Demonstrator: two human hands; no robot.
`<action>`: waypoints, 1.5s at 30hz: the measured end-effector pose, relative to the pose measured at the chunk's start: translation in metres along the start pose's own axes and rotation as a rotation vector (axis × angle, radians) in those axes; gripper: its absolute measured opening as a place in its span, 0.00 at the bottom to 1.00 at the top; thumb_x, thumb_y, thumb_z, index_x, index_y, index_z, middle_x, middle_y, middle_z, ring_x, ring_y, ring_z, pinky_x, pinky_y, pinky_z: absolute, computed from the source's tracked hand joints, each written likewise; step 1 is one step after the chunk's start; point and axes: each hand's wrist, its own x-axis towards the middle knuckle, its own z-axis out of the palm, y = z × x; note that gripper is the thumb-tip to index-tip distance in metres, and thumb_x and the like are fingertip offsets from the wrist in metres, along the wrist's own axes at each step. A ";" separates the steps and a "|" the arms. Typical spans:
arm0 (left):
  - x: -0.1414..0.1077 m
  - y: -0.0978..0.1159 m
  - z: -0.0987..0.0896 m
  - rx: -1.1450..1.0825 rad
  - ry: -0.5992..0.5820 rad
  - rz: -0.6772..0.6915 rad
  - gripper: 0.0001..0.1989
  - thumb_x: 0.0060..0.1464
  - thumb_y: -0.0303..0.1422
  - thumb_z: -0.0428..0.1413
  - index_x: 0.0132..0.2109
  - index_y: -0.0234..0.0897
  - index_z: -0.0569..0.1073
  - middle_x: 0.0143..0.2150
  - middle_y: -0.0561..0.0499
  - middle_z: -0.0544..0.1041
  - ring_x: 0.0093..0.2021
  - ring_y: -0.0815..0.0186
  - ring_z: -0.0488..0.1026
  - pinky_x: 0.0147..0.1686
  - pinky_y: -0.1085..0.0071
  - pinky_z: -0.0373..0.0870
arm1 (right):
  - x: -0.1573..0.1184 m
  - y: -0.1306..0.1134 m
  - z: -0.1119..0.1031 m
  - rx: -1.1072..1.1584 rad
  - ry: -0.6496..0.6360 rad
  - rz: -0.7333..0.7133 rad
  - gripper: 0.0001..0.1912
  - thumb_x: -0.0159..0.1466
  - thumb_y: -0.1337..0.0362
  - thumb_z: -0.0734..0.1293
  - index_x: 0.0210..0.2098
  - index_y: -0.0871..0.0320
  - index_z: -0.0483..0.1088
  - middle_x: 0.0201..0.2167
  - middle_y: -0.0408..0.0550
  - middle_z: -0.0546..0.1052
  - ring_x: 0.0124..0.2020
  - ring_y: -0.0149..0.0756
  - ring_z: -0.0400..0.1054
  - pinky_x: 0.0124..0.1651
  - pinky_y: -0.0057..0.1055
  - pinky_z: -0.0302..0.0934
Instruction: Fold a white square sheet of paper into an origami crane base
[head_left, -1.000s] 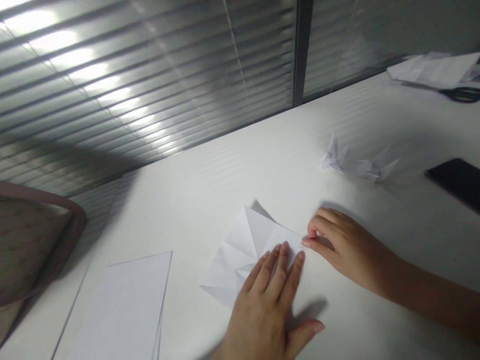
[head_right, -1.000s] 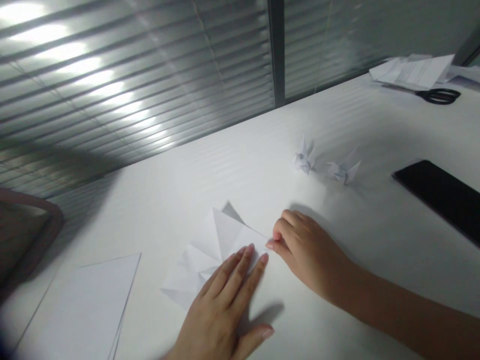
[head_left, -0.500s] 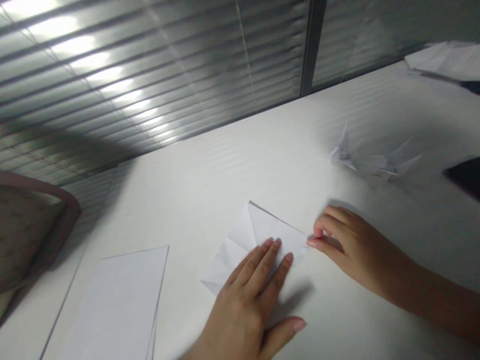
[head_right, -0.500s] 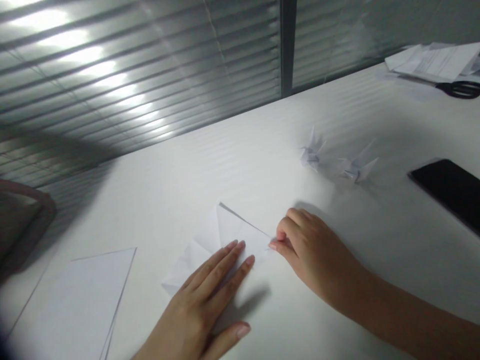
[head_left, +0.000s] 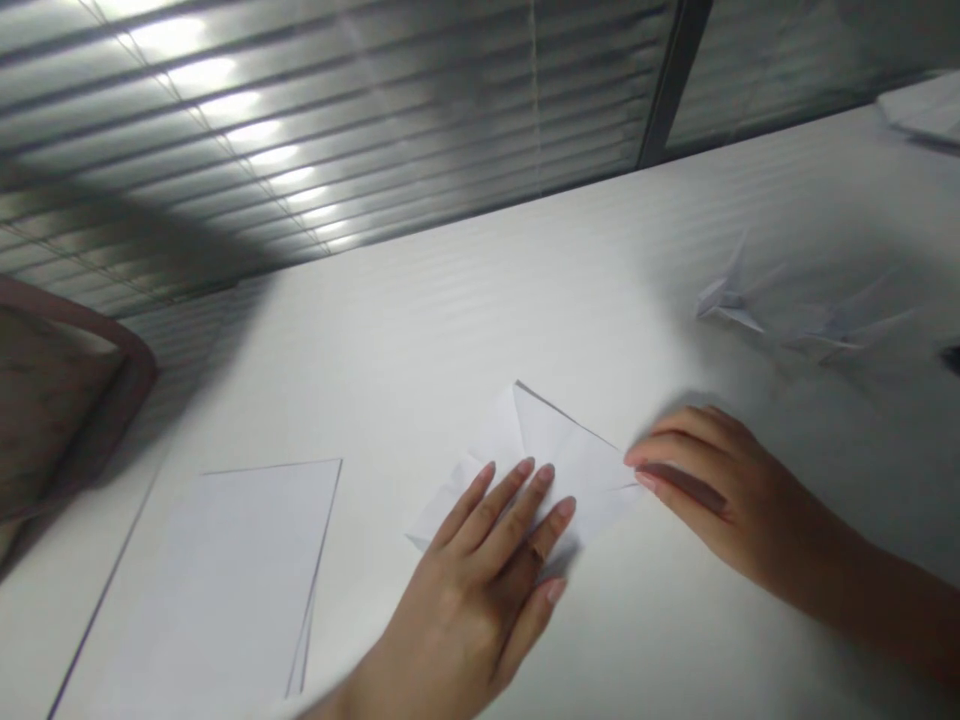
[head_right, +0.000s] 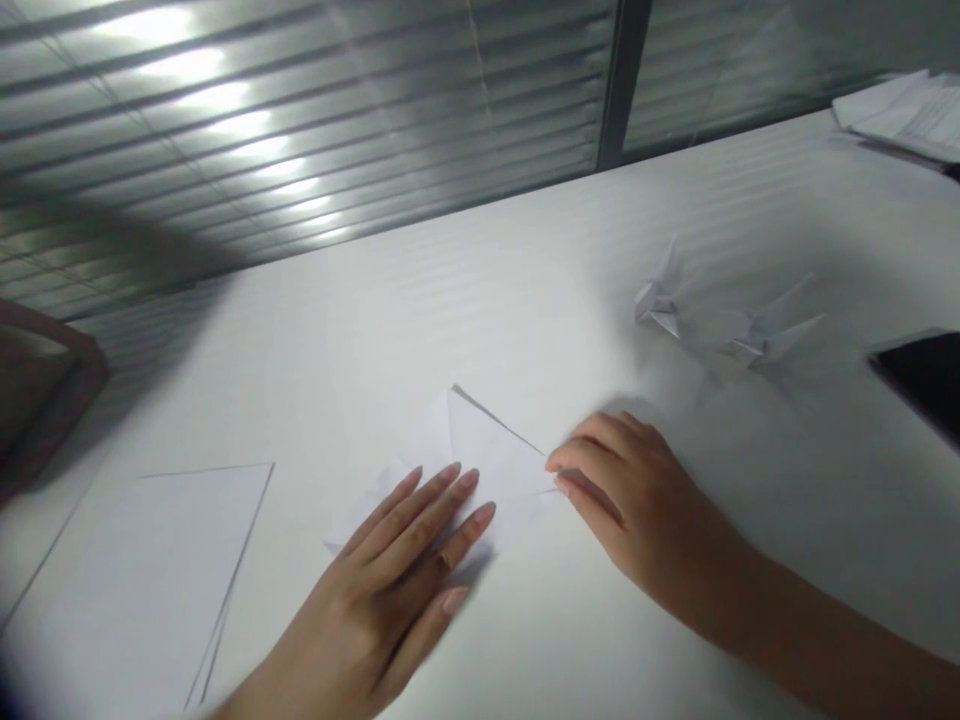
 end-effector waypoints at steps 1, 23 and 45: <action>0.000 0.000 -0.001 0.002 0.002 -0.004 0.23 0.62 0.31 0.49 0.63 0.32 0.62 0.67 0.42 0.58 0.68 0.53 0.51 0.62 0.49 0.57 | 0.001 -0.002 0.001 0.011 -0.009 -0.013 0.06 0.64 0.72 0.63 0.39 0.55 0.66 0.35 0.44 0.71 0.39 0.35 0.64 0.45 0.36 0.57; 0.006 0.010 0.001 -0.062 0.099 -0.008 0.20 0.63 0.31 0.49 0.58 0.24 0.67 0.62 0.42 0.66 0.65 0.56 0.57 0.66 0.56 0.51 | 0.011 -0.007 0.005 0.043 -0.029 0.079 0.06 0.61 0.68 0.67 0.28 0.55 0.68 0.26 0.42 0.71 0.32 0.35 0.66 0.38 0.34 0.58; 0.001 0.007 -0.001 -0.161 -0.034 -0.026 0.28 0.59 0.35 0.53 0.64 0.27 0.60 0.66 0.41 0.59 0.67 0.56 0.51 0.65 0.54 0.52 | -0.017 -0.034 0.008 -0.220 -0.100 -0.371 0.17 0.67 0.71 0.58 0.53 0.62 0.69 0.47 0.47 0.78 0.47 0.36 0.69 0.50 0.34 0.60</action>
